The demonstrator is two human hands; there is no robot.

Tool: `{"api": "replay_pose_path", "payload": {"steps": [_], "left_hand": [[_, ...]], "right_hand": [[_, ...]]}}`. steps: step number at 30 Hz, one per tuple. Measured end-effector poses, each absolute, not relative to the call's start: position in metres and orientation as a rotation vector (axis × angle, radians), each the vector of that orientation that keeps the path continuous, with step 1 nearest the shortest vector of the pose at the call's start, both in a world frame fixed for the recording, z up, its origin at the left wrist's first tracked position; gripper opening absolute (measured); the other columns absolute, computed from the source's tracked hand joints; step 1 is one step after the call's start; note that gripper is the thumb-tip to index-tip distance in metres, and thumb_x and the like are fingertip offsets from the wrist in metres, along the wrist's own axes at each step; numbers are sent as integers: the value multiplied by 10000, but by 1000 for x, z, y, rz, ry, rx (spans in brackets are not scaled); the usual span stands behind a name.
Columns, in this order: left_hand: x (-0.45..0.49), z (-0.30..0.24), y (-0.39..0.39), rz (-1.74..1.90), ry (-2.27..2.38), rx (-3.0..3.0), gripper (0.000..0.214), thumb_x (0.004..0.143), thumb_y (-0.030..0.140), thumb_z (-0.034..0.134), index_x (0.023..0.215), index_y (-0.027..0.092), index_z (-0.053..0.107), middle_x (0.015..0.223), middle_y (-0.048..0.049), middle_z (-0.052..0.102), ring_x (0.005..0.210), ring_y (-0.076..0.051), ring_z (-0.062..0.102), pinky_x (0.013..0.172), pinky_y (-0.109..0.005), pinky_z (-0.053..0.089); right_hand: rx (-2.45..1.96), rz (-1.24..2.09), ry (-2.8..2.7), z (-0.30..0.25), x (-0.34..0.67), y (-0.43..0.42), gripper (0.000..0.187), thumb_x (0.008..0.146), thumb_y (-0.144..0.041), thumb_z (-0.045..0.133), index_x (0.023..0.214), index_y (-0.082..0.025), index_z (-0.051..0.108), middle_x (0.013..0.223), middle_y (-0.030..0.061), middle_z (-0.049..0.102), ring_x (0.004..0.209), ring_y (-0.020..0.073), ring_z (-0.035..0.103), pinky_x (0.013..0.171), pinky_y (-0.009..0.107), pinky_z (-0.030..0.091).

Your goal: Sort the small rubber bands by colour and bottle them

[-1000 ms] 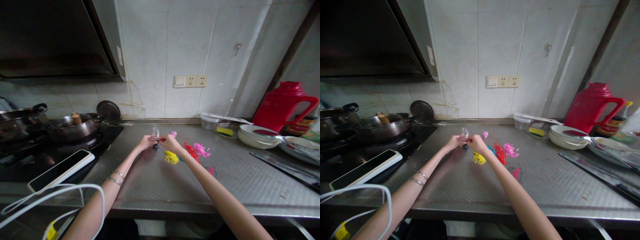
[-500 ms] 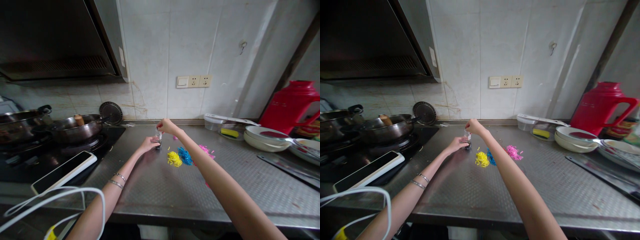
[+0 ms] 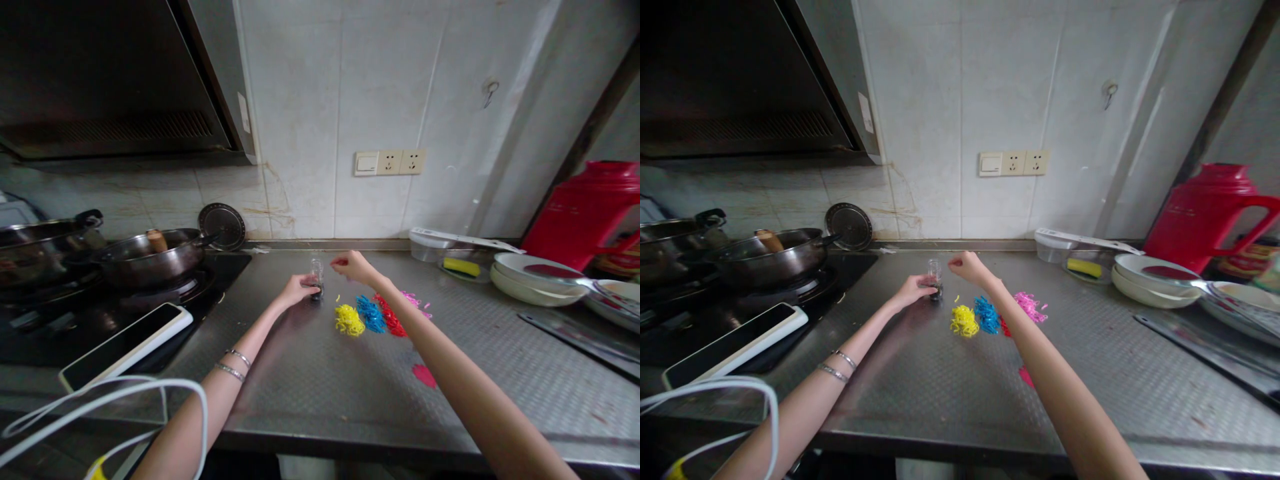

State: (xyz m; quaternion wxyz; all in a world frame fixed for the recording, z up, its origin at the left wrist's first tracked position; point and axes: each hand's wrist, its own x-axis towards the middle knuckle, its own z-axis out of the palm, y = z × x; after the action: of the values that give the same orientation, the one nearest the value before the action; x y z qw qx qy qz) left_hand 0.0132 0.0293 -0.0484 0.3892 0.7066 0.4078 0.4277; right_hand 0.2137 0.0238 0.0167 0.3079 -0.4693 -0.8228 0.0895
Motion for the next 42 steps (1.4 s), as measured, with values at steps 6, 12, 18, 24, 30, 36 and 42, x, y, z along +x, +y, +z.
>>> {"api": "replay_pose_path", "payload": {"steps": [6,12,18,24,30,36,42], "left_hand": [[13,-49,32,1086,1002,1751,407,545,178,712,936,106,630,967,-88,655,878,-187,597,881,-363,406],[12,-48,33,1059,1030,1783,393,551,193,709,928,110,635,971,-94,652,883,-192,594,883,-367,405],[11,-49,33,1053,1026,1805,410,555,218,710,943,112,630,987,-100,646,899,-199,591,883,-364,403],[12,-48,32,1068,1029,1756,428,544,213,721,947,106,624,986,-103,645,890,-196,593,881,-361,404],[19,-43,26,1079,1006,1659,435,542,205,728,948,95,616,970,-110,649,882,-188,598,881,-363,407],[31,-39,18,1141,1020,1645,451,542,173,722,974,105,610,977,-101,647,901,-185,590,886,-367,407],[36,-47,17,1121,1022,1704,449,553,172,711,983,94,604,990,-112,640,892,-186,591,866,-358,423]], "right_hand": [[-1367,342,-2368,-39,240,18,278,666,-68,492,844,-146,691,799,43,679,695,123,571,651,195,418],[-1316,298,-2503,-44,233,32,287,642,-124,555,899,-143,680,926,65,659,769,130,571,699,192,417],[-1407,311,-2600,-41,218,32,243,616,-157,558,816,-141,695,779,62,681,670,140,590,572,181,408],[-1350,352,-2507,-40,233,26,262,643,-128,507,832,-119,687,755,48,681,647,122,581,567,174,406],[-1237,466,-2486,-31,251,-4,237,697,-194,499,802,-129,701,730,28,681,632,113,567,593,181,404],[-1215,417,-2497,-30,251,-23,286,742,-349,512,834,-157,701,790,37,682,657,122,564,599,189,388],[-1318,287,-2453,-38,254,-26,382,696,-474,556,853,-153,693,795,54,676,674,132,562,592,190,372]]}}
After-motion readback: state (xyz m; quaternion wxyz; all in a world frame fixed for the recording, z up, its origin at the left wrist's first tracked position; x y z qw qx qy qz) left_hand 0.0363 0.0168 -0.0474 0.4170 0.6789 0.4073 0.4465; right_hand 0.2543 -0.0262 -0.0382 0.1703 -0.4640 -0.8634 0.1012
